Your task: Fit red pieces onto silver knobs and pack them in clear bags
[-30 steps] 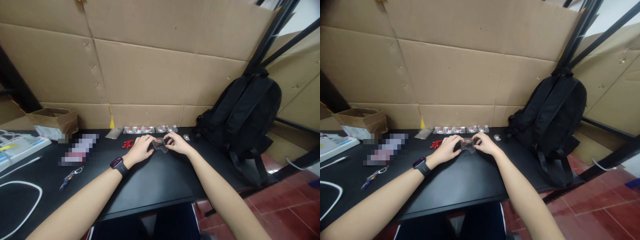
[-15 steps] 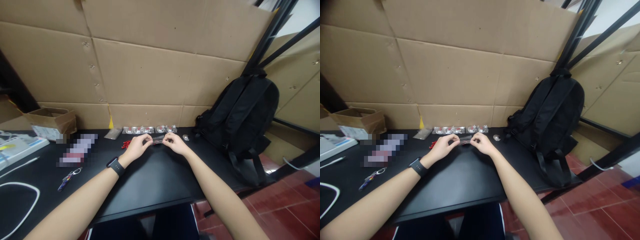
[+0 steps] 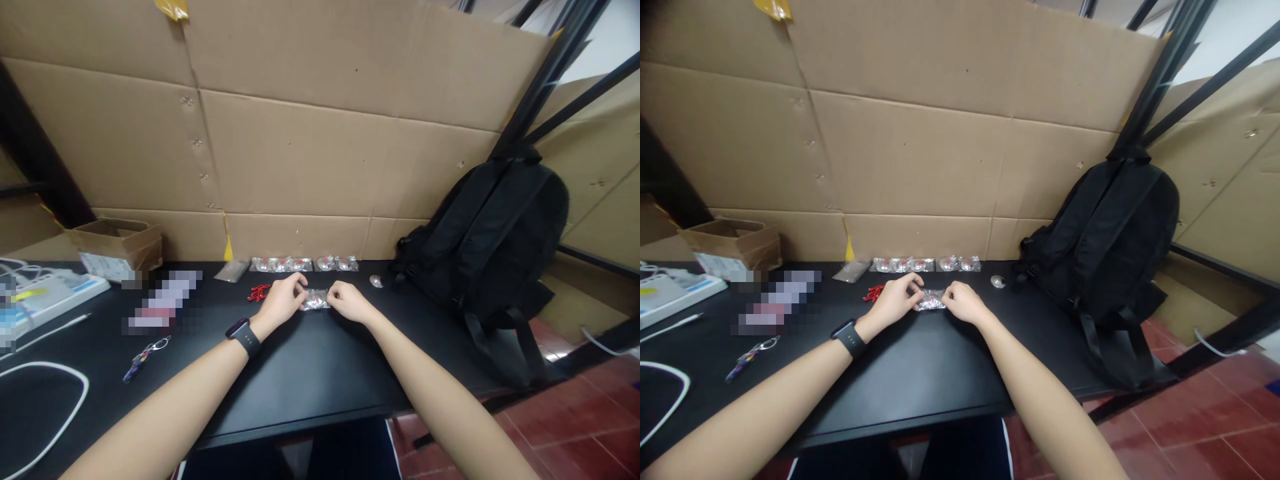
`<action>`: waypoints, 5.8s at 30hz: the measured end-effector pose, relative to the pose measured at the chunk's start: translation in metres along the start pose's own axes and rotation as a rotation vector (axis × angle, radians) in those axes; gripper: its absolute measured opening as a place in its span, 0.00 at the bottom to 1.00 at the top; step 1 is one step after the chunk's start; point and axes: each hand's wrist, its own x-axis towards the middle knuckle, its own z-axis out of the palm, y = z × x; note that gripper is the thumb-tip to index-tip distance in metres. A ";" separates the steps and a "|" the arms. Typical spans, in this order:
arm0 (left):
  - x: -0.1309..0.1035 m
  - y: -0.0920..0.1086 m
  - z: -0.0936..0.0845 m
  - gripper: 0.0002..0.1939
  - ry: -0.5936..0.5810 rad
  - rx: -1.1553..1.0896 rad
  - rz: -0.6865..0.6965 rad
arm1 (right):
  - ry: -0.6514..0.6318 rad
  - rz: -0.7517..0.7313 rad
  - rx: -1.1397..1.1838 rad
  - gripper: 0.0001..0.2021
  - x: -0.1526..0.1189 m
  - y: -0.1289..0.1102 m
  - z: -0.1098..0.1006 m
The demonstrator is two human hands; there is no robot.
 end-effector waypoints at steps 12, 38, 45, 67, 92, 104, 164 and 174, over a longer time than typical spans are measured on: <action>-0.007 0.003 -0.007 0.15 -0.046 0.427 0.071 | 0.040 -0.275 0.024 0.23 -0.004 -0.007 -0.005; -0.009 0.013 -0.009 0.18 -0.011 0.503 0.036 | -0.005 -0.041 0.499 0.15 0.000 -0.003 0.006; -0.009 0.016 -0.011 0.23 -0.052 0.526 0.004 | -0.019 0.060 0.687 0.20 0.001 -0.005 0.006; -0.018 0.018 -0.012 0.08 -0.126 0.482 0.067 | 0.015 0.414 0.416 0.09 0.109 0.031 -0.019; -0.015 0.021 -0.026 0.08 -0.107 0.510 0.108 | 0.198 0.437 -0.125 0.17 0.109 0.031 -0.009; 0.005 -0.048 -0.127 0.13 0.417 0.682 -0.334 | 0.225 0.315 -0.194 0.13 0.002 0.093 -0.081; -0.008 0.027 -0.029 0.09 0.092 0.156 0.300 | -0.049 0.029 1.207 0.27 0.001 -0.021 -0.013; -0.012 0.032 -0.019 0.05 0.142 0.220 0.349 | -0.095 0.009 1.249 0.25 -0.001 -0.029 -0.008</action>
